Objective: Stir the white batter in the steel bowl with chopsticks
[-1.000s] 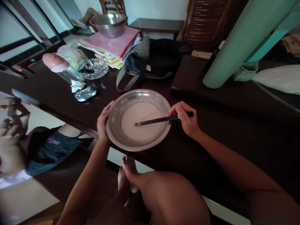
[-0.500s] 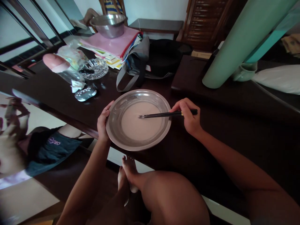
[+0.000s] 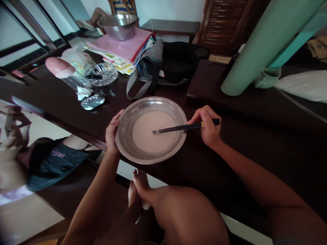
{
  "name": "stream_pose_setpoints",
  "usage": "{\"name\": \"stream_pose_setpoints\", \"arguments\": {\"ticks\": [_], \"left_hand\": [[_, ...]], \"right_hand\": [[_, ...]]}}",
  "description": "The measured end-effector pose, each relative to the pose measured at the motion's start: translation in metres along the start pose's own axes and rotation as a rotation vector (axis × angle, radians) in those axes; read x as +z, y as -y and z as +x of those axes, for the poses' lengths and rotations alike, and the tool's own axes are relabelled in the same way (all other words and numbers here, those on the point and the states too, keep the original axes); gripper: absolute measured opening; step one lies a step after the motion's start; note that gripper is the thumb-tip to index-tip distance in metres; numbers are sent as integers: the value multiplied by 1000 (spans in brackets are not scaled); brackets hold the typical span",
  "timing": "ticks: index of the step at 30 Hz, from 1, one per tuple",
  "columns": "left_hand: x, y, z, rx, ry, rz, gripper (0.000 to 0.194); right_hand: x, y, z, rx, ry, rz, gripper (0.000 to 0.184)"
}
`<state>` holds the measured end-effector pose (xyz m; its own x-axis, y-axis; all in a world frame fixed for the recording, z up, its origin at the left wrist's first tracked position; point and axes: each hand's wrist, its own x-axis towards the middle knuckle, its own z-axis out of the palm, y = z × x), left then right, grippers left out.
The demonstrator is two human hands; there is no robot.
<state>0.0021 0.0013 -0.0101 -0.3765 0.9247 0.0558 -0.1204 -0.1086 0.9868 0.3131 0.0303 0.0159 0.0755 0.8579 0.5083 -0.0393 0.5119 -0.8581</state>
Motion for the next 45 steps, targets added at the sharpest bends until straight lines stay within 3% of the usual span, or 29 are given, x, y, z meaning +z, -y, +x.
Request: {"name": "stream_pose_setpoints", "arguments": {"ticks": [4,9,14,17,20,25,28,31,37,42,45], "left_hand": [[0,1,0,14,6,-15,41],[-1,3,1,16,19,-6,39],[-1,3,2,8,16,-19,39],[-1,2,1,26,15,-9,41],[-2,2,1,37,24,18,42],[-2,3,1,49,21,31,42],[-1,3,1,29,8,8,42],[0,1,1,20,11,-5,42],[1,0,0,9,9,-30,41],[0,1,0,-1,11,-23,41],[-1,2,1,17,23,6,40]], "right_hand": [[0,-1,-2,38,125,-78,32],[0,-1,-1,-35,24,-22,35],[1,1,-3,1,126,-55,33],[1,1,-2,-10,73,-109,33],[1,1,-1,-47,5,-16,36],[3,3,-3,29,105,-68,34],[3,3,-2,-8,59,-135,33],[2,1,-1,-65,-3,-20,36],[1,1,-4,-9,127,-126,32],[1,1,-1,-49,-4,-6,36],[2,0,-2,-14,55,-3,35]]}}
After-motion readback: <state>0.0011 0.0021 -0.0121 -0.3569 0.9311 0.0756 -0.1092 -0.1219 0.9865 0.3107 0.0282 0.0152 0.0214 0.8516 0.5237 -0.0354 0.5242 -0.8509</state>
